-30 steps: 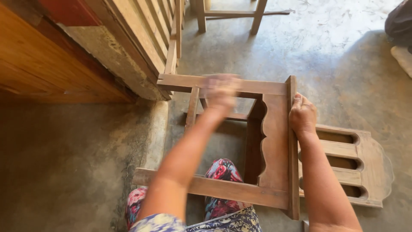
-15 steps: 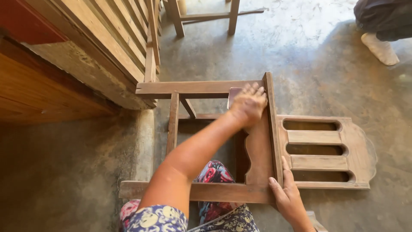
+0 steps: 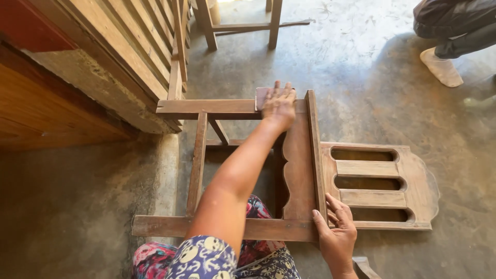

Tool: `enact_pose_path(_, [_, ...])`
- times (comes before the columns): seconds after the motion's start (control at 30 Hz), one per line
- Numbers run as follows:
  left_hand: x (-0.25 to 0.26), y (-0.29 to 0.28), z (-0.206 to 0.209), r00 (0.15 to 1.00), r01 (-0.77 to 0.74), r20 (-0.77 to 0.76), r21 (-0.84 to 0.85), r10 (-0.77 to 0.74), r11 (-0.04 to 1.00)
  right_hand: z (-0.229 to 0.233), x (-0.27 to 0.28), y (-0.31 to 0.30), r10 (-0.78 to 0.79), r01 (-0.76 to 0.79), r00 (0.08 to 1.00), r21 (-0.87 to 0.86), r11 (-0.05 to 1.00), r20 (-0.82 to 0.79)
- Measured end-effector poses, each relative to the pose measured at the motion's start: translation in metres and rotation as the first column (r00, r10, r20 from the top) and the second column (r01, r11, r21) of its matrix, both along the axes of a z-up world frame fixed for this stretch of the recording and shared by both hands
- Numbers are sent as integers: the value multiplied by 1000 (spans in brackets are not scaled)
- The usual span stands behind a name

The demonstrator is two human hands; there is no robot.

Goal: The person sands a wooden chair frame with sandpaper.

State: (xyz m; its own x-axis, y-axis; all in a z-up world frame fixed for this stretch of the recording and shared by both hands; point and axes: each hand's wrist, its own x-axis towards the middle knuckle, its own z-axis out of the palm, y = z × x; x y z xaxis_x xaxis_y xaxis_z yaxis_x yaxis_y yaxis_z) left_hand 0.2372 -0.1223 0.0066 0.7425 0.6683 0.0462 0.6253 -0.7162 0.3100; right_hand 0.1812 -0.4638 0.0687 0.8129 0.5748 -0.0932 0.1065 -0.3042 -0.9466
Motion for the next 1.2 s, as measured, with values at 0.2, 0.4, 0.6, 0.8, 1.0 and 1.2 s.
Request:
enact_pose_path(0.2, [-34, -67, 6, 916, 286, 247, 154, -317, 946, -6, 4, 1, -12, 14, 997, -30, 999, 74])
enact_pose_path(0.4, [25, -4, -8, 996, 83, 14, -11, -83, 996, -14, 3, -1, 2, 3, 994, -45, 999, 110])
enact_pose_path(0.6, [-35, -56, 13, 945, 289, 148, 45, -292, 956, -12, 3, 3, -20, 21, 989, -9, 1000, 145])
enact_pose_path(0.8, [27, -7, -29, 987, 158, 22, 84, -161, 984, -9, 3, 3, -6, 19, 980, -63, 998, 198])
enact_pose_path(1.0, [-113, 26, 41, 947, 58, -82, 995, 309, 85, -5, 0, 0, 4, 12, 983, -89, 996, 182])
enact_pose_path(1.2, [-152, 68, 16, 952, -184, 251, 14, 175, 983, -4, 4, 2, 42, -30, 992, -101, 994, 120])
